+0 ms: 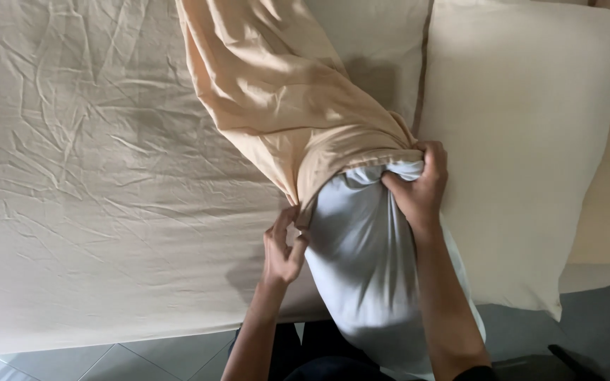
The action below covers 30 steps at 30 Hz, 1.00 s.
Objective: The person places a pillow on a bed, retrieves a pillowcase from a chair, and puts the pillowcase onto the pillow. They smooth the fabric and adjust the pillowcase to fit the pillow properly.
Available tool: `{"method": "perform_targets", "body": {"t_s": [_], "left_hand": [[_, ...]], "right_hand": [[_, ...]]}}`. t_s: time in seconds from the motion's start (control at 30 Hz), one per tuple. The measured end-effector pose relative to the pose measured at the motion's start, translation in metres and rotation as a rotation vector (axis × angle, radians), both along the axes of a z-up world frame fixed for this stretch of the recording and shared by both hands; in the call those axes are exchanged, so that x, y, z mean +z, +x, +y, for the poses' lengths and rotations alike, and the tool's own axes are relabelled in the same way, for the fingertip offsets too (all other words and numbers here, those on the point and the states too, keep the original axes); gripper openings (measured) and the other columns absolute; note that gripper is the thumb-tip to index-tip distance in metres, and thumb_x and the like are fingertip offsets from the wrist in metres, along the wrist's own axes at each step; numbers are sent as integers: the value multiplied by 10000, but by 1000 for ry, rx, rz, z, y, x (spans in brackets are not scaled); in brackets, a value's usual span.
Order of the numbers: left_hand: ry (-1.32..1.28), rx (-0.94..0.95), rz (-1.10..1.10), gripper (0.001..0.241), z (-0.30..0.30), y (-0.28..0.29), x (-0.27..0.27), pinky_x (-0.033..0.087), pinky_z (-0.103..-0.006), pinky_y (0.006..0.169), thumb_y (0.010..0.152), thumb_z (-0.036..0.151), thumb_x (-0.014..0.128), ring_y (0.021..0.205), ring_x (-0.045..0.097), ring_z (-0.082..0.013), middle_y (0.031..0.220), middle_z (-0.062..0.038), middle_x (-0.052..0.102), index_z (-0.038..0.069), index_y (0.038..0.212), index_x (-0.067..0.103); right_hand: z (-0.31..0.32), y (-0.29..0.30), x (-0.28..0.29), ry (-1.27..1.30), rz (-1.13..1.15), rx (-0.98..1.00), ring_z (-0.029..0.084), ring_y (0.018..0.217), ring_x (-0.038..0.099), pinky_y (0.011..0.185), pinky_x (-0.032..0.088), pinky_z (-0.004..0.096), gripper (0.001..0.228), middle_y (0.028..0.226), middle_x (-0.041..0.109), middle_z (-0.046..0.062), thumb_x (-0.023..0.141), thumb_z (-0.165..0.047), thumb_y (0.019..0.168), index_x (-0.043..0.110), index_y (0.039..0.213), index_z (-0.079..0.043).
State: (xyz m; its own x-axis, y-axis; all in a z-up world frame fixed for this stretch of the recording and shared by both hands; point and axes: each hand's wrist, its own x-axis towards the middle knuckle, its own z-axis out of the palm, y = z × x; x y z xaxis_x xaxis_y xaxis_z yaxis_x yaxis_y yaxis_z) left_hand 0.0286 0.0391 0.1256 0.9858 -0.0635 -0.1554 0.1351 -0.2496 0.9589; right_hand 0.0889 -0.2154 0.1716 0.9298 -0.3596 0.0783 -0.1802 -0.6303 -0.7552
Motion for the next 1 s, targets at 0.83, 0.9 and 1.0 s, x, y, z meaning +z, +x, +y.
{"method": "perform_targets", "body": {"t_s": [0.83,0.9,1.0], "left_hand": [[327,-102,-32,456,44,-44,-54,520,-530,904,694,-32,767,1026,663,-417,1056,-168,658,37,1120,620],[-66,-89,224,881,14,-44,0,514,-582,921,709,212,836,1106,575,-534,1335,-270,303,58,1366,271],[-299,-162,567,1476,-16,-19,51,441,-660,1024,620,465,935,1247,427,-665,1604,-387,32,43,1596,-89]], "right_hand": [[-37,-99,42,263,884,-141,491,1310,525,1107,431,577,770,1329,559,313,782,-463,877,524,1364,76],[-20,-103,44,349,955,-117,483,1294,553,1085,451,592,763,1325,612,281,690,-554,904,573,1378,32],[22,-96,88,354,987,-70,514,1240,587,1026,468,628,832,1273,658,303,584,-662,937,606,1353,58]]}}
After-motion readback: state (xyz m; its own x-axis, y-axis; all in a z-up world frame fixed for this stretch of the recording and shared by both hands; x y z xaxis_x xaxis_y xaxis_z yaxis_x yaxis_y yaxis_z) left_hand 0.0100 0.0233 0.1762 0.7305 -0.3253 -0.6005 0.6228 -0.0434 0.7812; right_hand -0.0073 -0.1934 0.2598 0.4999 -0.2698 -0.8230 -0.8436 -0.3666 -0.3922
